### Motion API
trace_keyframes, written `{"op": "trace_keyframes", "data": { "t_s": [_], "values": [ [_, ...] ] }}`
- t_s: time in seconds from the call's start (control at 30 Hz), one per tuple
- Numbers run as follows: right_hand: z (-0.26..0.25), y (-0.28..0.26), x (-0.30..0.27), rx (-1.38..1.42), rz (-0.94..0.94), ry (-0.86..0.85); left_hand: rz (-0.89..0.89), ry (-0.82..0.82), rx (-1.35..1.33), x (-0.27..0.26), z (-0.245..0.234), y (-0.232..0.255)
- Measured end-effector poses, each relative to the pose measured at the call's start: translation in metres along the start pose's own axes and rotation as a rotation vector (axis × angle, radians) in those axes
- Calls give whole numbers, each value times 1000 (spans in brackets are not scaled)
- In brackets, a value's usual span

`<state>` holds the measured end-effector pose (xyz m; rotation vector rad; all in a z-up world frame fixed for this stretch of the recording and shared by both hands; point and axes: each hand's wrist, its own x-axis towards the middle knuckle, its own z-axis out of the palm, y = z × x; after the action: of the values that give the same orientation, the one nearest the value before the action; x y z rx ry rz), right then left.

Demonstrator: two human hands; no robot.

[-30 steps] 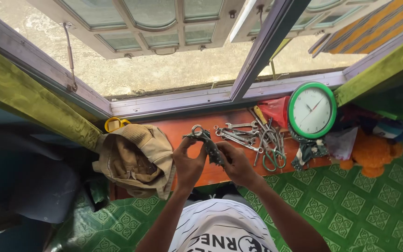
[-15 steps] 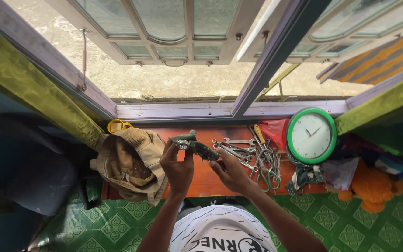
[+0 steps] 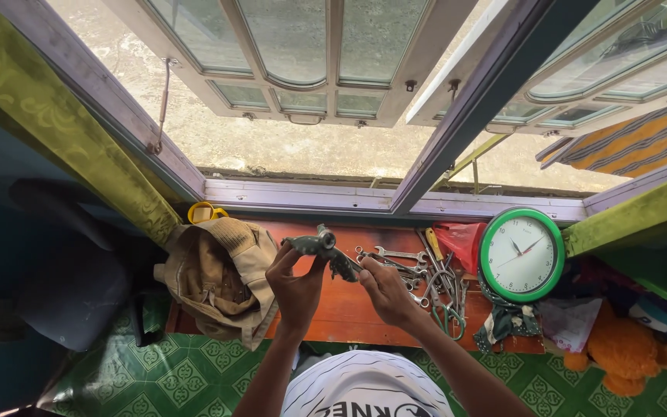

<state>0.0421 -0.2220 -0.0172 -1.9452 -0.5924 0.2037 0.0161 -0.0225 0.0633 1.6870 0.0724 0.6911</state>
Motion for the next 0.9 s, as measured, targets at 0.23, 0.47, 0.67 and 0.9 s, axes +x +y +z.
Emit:
{"op": "trace_keyframes", "data": {
  "t_s": [0.23,0.47,0.67,0.9],
  "values": [
    [-2,-17,8,77,-5,56,53,11,102,2,-7,-1],
    [8,-27,11,65,25,88,-24,-42,80,2,-11,-5],
    [18,-50,18,117,6,122,-54,-130,72,0,-14,-11],
    [35,-48,17,153,114,64,-25,-160,68,1,-27,-17]
  ]
}}
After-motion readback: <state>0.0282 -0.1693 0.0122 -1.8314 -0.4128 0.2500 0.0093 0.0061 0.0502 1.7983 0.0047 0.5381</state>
